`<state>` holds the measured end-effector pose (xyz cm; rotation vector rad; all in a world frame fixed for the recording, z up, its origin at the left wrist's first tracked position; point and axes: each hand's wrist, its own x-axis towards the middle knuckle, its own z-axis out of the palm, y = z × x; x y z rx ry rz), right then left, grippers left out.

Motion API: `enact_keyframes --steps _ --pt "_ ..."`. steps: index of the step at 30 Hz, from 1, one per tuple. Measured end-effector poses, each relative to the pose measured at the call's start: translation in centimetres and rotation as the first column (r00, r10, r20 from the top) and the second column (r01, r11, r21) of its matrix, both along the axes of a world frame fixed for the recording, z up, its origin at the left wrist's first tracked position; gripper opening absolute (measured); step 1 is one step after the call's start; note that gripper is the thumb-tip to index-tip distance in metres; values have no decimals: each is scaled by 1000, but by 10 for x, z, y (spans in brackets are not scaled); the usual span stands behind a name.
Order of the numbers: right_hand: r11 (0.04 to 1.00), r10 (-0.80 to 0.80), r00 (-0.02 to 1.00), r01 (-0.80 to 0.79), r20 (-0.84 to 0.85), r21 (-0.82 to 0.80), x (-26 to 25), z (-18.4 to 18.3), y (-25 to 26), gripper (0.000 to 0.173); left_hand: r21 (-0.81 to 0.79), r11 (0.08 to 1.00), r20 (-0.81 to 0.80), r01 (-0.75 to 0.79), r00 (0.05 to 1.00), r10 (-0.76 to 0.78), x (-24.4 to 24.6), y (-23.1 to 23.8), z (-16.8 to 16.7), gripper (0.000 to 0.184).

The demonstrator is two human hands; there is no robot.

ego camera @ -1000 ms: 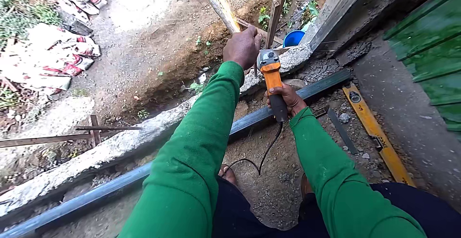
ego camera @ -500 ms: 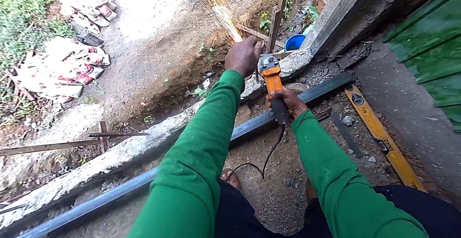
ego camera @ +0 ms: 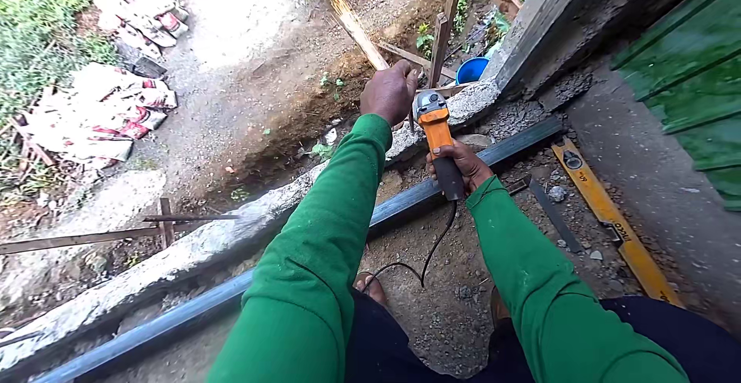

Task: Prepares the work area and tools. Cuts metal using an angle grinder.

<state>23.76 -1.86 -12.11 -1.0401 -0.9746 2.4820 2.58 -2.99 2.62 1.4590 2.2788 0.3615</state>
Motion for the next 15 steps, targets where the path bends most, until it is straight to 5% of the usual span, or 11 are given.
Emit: enact_keyframes --steps 15 --pt "1000 2 1000 -2 -15 15 -6 -2 5 54 21 1000 11 0 1000 0 -1 1 -2 34"
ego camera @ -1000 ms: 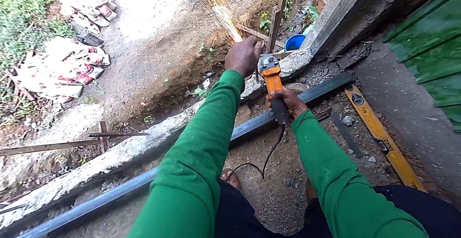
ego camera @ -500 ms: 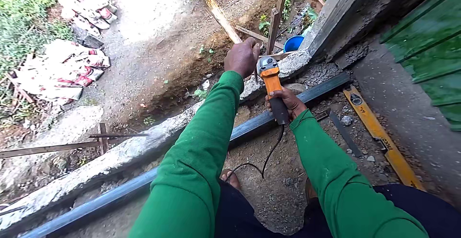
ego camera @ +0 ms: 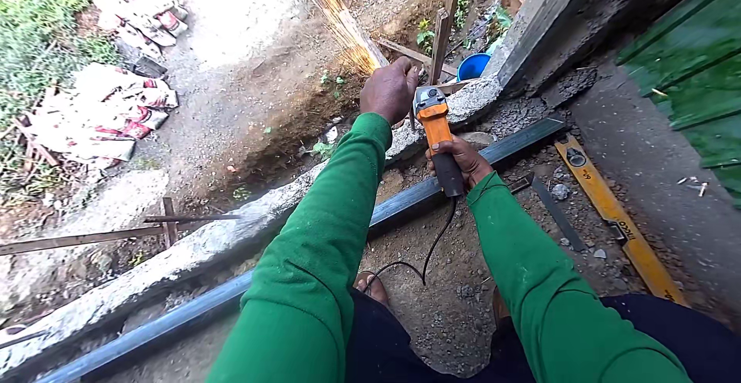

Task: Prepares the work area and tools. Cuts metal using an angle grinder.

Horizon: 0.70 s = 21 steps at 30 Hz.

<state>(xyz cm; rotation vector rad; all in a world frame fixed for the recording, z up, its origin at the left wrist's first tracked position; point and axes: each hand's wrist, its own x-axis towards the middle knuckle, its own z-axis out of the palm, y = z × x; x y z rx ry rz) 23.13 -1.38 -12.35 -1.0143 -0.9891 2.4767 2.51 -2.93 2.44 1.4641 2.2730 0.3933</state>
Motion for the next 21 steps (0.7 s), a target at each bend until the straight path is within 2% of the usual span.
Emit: enact_keyframes --steps 14,21 --pt "1000 -9 999 10 39 -9 7 3 -6 50 -8 1000 -25 -6 1000 6 1 -1 1 35" --pt "1000 -20 1000 20 4 -15 0 -2 -2 51 -5 1000 -14 -5 1000 5 1 -1 1 34"
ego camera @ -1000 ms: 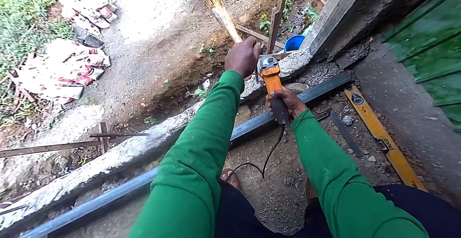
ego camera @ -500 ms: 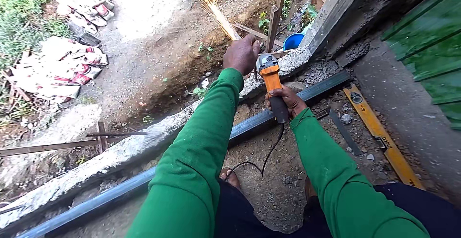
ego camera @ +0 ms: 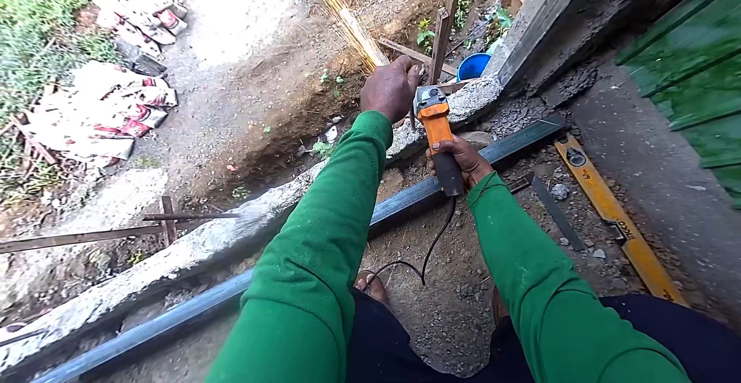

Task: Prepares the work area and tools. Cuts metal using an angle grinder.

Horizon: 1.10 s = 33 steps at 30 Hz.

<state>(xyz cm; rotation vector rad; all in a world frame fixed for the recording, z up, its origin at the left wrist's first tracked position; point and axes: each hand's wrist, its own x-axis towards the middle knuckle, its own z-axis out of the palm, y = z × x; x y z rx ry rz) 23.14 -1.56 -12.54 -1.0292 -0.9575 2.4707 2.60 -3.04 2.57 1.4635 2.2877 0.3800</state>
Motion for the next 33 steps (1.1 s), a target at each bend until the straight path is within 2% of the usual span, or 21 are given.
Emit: enact_keyframes --steps 20,33 --pt "1000 18 1000 -18 -21 -16 4 -3 -1 55 1 1000 -1 4 1000 -4 0 0 0 34" --pt "1000 16 1000 -16 -5 -6 1 0 1 50 9 1000 6 3 1000 -3 0 0 0 34"
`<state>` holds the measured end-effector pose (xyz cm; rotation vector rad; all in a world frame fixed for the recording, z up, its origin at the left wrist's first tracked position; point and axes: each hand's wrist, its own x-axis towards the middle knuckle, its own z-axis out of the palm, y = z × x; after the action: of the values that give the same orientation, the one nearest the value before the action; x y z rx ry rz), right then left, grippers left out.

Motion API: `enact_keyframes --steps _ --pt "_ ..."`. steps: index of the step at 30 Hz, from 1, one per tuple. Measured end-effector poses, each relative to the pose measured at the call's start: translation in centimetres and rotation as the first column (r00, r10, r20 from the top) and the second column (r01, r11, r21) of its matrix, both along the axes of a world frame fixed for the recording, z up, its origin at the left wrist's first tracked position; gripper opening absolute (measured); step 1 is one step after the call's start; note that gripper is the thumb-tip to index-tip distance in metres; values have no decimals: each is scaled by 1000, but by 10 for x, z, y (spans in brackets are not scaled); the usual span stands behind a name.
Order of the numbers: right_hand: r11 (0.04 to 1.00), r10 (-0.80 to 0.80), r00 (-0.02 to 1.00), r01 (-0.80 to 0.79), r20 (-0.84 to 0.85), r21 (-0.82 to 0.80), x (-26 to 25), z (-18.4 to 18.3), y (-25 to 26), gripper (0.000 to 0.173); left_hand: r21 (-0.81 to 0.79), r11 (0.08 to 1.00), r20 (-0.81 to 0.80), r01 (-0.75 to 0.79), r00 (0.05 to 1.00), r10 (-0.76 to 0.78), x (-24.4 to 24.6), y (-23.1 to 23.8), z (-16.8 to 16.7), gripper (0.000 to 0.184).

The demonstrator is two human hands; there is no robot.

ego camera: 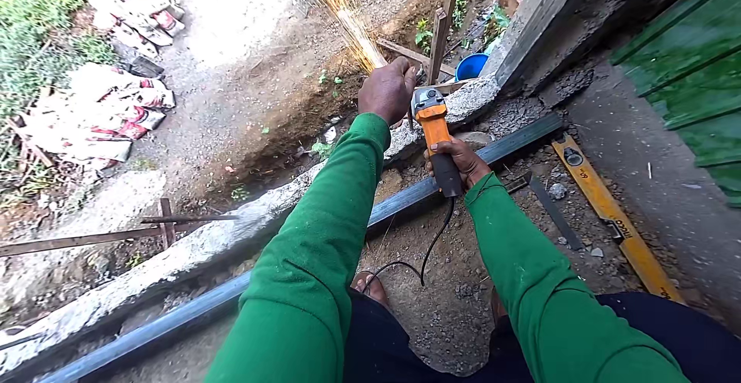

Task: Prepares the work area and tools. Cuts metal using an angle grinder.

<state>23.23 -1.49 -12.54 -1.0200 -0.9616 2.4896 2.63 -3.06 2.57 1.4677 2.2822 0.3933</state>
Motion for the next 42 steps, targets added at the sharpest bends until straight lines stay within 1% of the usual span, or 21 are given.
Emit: enact_keyframes --steps 14,23,34,42 --pt "1000 -16 1000 16 6 -19 2 4 -4 47 -1 1000 -14 7 1000 -7 0 0 -1 34" --pt "1000 -1 1000 1 14 -10 3 3 -3 51 -13 1000 -9 4 1000 -4 0 0 1 35" --pt "1000 -1 1000 1 -5 -9 2 3 -4 51 -19 1000 -18 2 1000 -2 0 0 1 36" --pt "1000 2 1000 -1 17 -5 4 6 -6 49 -5 1000 -18 4 1000 -4 0 1 0 35"
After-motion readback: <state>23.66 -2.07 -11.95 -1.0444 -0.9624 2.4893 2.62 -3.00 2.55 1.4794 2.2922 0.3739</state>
